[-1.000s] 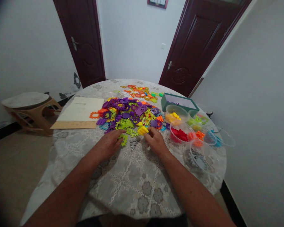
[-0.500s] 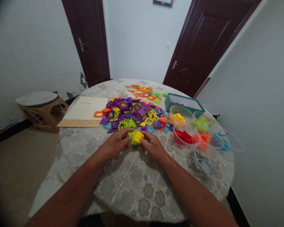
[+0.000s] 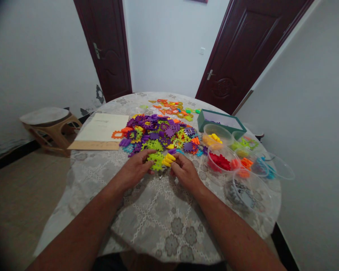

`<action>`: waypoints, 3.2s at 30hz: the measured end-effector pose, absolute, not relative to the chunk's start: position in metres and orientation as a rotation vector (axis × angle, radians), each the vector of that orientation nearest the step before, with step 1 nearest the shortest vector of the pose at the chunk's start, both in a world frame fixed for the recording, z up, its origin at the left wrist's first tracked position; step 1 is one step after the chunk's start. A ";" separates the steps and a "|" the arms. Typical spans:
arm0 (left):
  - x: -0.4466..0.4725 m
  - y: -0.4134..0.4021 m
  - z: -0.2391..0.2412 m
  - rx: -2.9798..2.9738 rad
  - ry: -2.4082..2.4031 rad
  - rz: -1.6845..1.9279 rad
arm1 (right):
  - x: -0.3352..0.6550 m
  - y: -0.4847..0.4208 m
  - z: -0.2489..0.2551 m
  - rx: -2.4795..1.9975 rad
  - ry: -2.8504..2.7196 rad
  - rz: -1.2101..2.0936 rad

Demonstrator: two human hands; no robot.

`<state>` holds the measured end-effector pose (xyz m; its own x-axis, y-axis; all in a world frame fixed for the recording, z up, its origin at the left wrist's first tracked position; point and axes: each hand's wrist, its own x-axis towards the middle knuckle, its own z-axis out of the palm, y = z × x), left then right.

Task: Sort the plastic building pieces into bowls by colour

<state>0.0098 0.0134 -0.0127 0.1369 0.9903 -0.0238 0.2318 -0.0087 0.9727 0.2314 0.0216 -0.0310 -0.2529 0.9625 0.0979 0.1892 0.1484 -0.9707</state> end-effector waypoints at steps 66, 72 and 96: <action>0.005 0.016 0.020 1.248 1.329 1.092 | 0.377 -0.095 0.005 -2.104 -1.911 -0.444; 0.005 0.014 0.025 1.298 1.381 1.048 | 0.379 -0.104 0.006 -2.100 -1.941 -0.478; 0.000 0.018 0.009 1.265 1.295 1.139 | 0.316 -0.096 0.025 -1.597 -2.120 -0.063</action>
